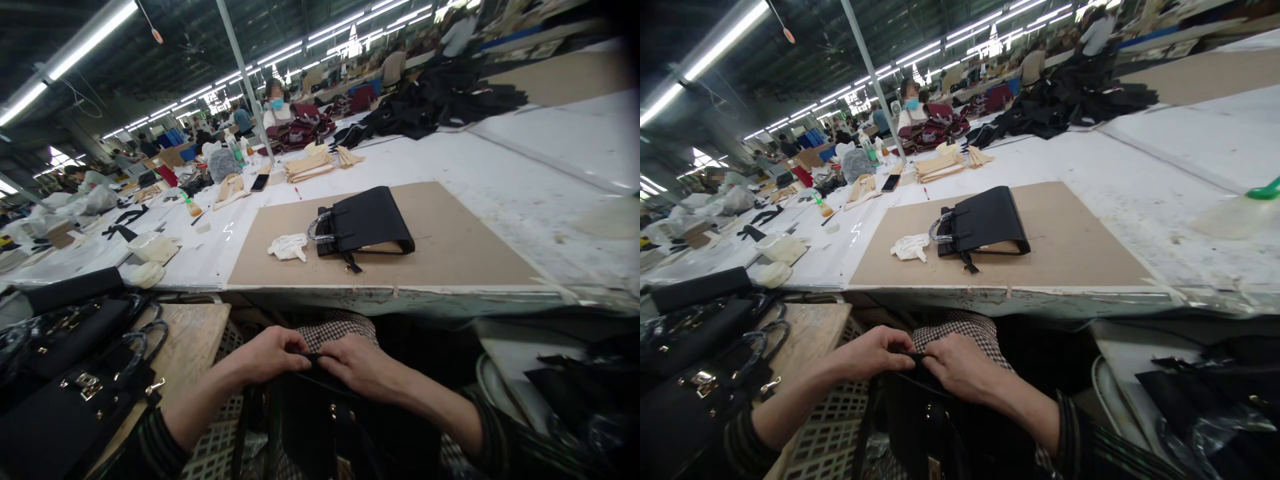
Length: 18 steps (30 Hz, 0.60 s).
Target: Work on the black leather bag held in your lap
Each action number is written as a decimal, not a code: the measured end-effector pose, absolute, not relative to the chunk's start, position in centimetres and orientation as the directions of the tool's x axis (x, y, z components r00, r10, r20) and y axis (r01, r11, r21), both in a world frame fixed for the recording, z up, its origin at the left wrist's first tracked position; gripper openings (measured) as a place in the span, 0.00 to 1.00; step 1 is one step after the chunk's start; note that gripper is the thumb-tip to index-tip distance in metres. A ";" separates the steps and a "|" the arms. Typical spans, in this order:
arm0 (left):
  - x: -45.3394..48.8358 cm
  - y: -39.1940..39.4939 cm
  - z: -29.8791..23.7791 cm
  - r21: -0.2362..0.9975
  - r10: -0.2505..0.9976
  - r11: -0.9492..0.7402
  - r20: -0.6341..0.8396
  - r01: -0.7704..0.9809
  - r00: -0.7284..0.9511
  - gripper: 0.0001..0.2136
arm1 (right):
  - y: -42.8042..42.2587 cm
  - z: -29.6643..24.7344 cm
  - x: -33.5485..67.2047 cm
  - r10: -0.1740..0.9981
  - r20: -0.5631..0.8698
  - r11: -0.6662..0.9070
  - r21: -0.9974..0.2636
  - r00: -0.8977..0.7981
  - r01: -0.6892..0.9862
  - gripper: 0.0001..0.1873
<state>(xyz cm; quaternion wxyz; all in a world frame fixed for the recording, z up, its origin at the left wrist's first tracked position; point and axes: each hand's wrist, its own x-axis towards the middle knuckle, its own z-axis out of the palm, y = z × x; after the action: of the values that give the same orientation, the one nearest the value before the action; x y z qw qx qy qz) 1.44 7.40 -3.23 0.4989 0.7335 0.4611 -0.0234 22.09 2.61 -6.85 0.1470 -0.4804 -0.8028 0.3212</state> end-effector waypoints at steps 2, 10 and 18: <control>0.7 7.7 -2.3 0.705 0.611 -0.096 -0.515 0.702 0.601 0.11 | 2.6 -6.4 22.8 0.836 -0.102 0.304 -0.733 -0.540 0.608 0.13; 0.7 6.8 -1.7 0.643 0.663 -0.260 -0.423 0.720 0.617 0.11 | 2.8 -5.6 23.5 0.765 -0.154 0.266 -0.809 -0.626 0.524 0.13; 0.5 6.0 -0.1 0.463 0.617 -0.489 -0.415 0.739 0.668 0.16 | 2.3 -4.8 21.1 0.791 -0.038 0.289 -0.856 -0.611 0.428 0.16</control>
<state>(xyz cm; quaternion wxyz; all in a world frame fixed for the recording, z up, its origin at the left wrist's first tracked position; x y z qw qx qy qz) 0.50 6.01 -0.06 0.3148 0.8573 0.3957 -0.0969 21.09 2.28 -4.76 0.2021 -0.3919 -0.7771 0.4491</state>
